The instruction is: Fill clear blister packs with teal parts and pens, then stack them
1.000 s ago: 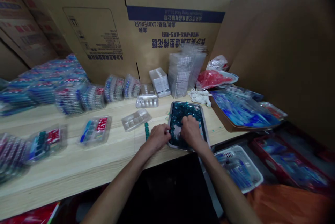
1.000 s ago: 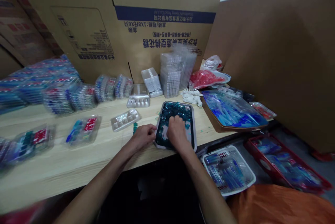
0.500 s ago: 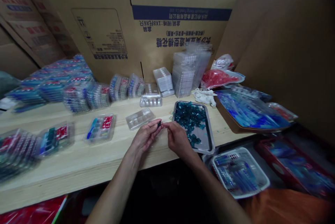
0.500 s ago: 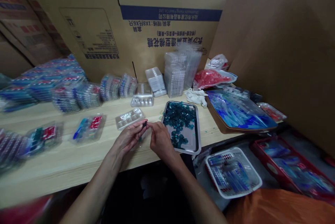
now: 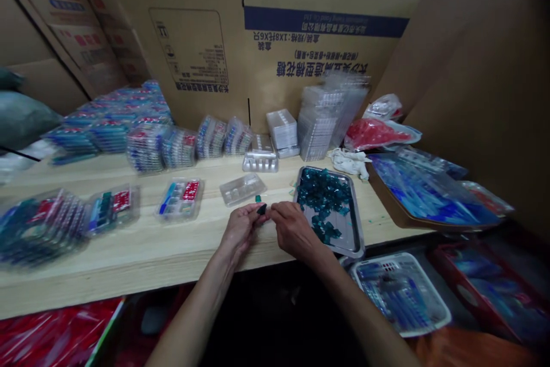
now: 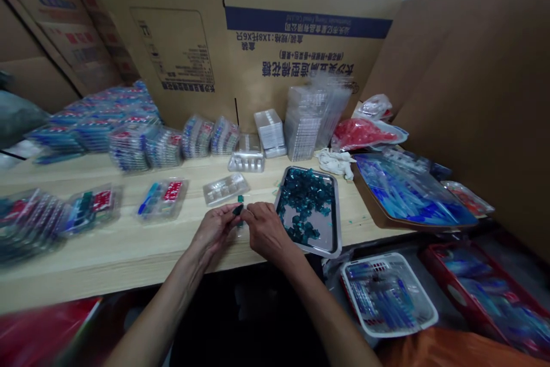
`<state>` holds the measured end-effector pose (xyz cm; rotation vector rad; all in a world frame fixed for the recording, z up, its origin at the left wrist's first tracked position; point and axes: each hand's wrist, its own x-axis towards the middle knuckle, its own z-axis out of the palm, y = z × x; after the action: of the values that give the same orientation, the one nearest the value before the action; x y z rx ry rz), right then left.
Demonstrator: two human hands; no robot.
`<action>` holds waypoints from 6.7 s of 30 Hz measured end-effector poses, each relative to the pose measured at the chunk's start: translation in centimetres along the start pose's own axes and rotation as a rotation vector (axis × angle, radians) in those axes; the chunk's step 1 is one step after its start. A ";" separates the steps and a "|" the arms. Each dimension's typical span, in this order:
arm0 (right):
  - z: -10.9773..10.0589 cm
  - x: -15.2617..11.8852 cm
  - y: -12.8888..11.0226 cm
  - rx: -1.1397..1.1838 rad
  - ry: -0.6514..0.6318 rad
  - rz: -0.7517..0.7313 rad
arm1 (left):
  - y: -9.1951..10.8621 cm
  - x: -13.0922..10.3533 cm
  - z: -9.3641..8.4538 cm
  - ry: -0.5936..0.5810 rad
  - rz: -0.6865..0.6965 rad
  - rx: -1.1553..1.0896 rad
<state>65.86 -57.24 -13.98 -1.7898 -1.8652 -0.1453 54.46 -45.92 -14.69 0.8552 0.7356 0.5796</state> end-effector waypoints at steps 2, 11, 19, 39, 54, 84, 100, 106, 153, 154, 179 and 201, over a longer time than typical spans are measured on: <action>-0.2 0.1 0.0 0.024 0.030 -0.001 | 0.3 -0.2 0.0 -0.040 0.037 0.033; -0.4 0.2 0.6 0.104 0.021 -0.114 | 1.0 -0.5 -0.2 -0.163 -0.027 0.112; 0.4 1.0 1.1 0.309 0.019 0.104 | -0.3 -0.1 -0.4 -0.004 0.286 0.339; 2.3 3.0 -0.1 1.309 -0.007 0.634 | -0.5 -1.9 -0.8 0.101 0.859 0.819; 2.1 3.2 0.6 1.411 -0.081 0.526 | -0.6 -2.0 -1.0 0.120 0.834 0.731; 2.5 4.0 -0.2 0.474 -0.173 0.464 | -0.1 -1.5 -1.9 0.168 0.715 1.522; 1.4 4.2 0.0 0.548 -0.150 0.398 | 1.4 -0.9 -2.8 -0.064 0.573 0.898; 2.1 4.2 0.1 0.563 -0.147 0.433 | 1.4 -1.3 -2.2 -0.021 0.631 1.156; 0.5 3.7 -0.2 0.748 -0.284 0.420 | 2.3 -2.7 -2.8 0.048 0.625 1.111; 0.6 3.6 -0.2 0.789 -0.275 0.414 | 2.4 -2.8 -2.7 0.049 0.631 1.105; 1.2 4.6 -1.5 0.096 -0.357 0.351 | 0.6 -2.7 -3.3 0.029 0.613 1.052; 1.9 3.3 -2.9 -0.025 -0.289 0.300 | 2.4 -4.2 -4.6 -0.139 0.291 0.842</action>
<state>62.66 -53.82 -13.25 -2.1770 -1.7576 0.2123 47.93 -45.51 -13.30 1.7867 0.7330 0.4512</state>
